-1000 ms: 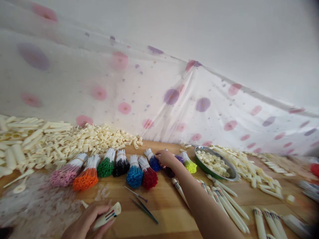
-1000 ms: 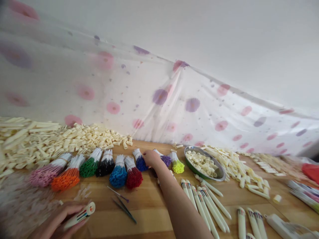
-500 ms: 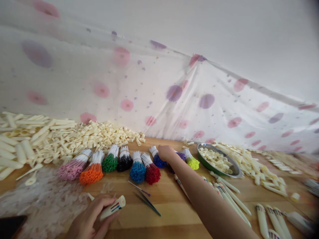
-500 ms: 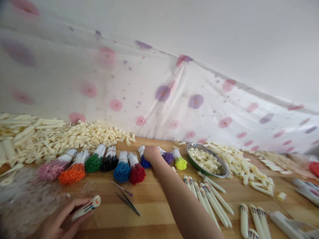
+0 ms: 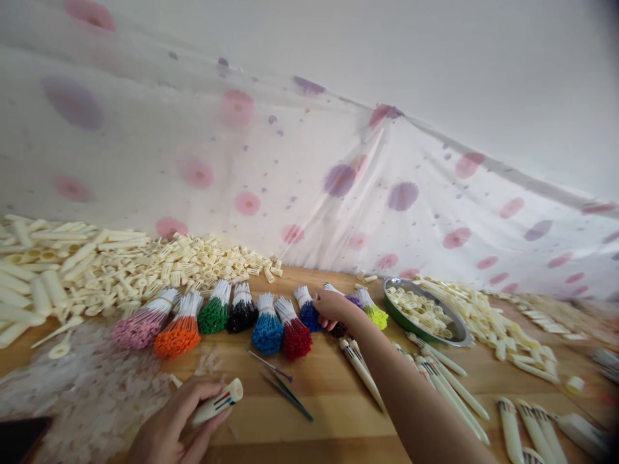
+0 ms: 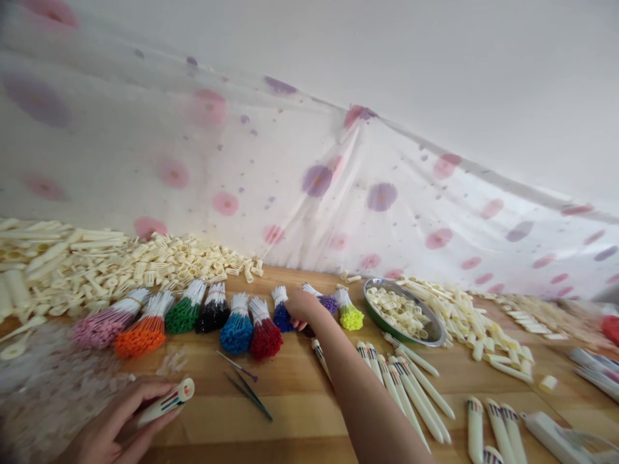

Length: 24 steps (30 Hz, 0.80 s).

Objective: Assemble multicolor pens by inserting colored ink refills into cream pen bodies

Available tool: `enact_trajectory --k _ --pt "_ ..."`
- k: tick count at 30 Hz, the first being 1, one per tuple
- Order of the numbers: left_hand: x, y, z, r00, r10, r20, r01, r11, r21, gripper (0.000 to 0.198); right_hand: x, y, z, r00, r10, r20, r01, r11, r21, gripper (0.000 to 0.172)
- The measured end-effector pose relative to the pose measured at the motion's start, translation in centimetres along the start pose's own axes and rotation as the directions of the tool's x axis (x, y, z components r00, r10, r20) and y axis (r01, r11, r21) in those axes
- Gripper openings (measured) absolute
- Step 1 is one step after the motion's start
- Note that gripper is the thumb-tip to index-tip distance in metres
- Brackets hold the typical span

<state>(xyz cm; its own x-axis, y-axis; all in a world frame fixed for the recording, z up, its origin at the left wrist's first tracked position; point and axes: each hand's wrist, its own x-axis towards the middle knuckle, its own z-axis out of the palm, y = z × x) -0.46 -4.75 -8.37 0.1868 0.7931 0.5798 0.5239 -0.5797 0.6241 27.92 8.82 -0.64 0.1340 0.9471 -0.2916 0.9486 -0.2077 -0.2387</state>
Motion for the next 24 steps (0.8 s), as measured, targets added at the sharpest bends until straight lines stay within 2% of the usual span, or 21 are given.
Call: enact_trajectory --k 2,4,7,10,13,15,16,18,22,24 --pt "0.1 0.1 0.0 1.000 0.000 0.015 0.000 1.000 -0.006 0.016 -0.6 0.8 0.3 0.994 -0.016 0.111 0.002 0.992 0.126 0.028" --pt "0.0 0.1 -0.1 1.000 -0.003 0.024 0.003 1.000 0.007 0.015 -1.2 1.5 0.7 0.988 -0.048 0.147 0.011 0.971 0.240 0.028" --pt "-0.1 -0.1 0.0 1.000 0.003 0.024 -0.004 1.000 0.022 0.017 -2.2 2.5 1.2 0.989 -0.099 0.112 0.048 0.920 0.388 0.026" --pt "-0.1 -0.3 0.1 1.000 -0.003 0.024 0.003 1.000 0.012 0.018 -4.3 3.2 1.3 0.988 -0.150 0.021 0.119 0.850 0.514 0.019" --pt "0.2 -0.3 0.0 0.999 -0.048 -0.011 0.048 0.999 0.022 0.015 -7.6 3.1 1.6 0.961 -0.274 -0.028 0.224 0.719 0.658 0.024" --pt "0.4 0.0 -0.3 0.995 -0.084 -0.056 0.087 0.995 0.055 0.009 -9.5 2.6 2.3 0.918 -0.396 0.026 0.236 0.599 0.765 0.029" --pt "0.5 0.2 -0.6 0.992 -0.095 -0.078 0.101 0.992 0.078 0.005 -10.2 2.2 2.9 0.880 -0.468 0.083 0.200 0.523 0.829 0.031" --pt "0.7 0.8 -1.2 0.992 -0.099 -0.074 0.108 0.987 0.119 0.004 -11.0 1.3 4.5 0.801 -0.570 0.184 0.102 0.433 0.896 0.033" --pt "1.1 2.3 -2.0 0.997 -0.064 0.035 0.058 0.987 0.152 0.020 -10.7 -0.4 7.7 0.665 -0.678 0.313 -0.039 0.387 0.921 0.035" --pt "1.3 2.9 -2.0 0.990 -0.026 0.137 0.011 0.994 0.110 0.017 -10.5 -0.9 8.6 0.613 -0.710 0.346 -0.083 0.378 0.922 0.038"
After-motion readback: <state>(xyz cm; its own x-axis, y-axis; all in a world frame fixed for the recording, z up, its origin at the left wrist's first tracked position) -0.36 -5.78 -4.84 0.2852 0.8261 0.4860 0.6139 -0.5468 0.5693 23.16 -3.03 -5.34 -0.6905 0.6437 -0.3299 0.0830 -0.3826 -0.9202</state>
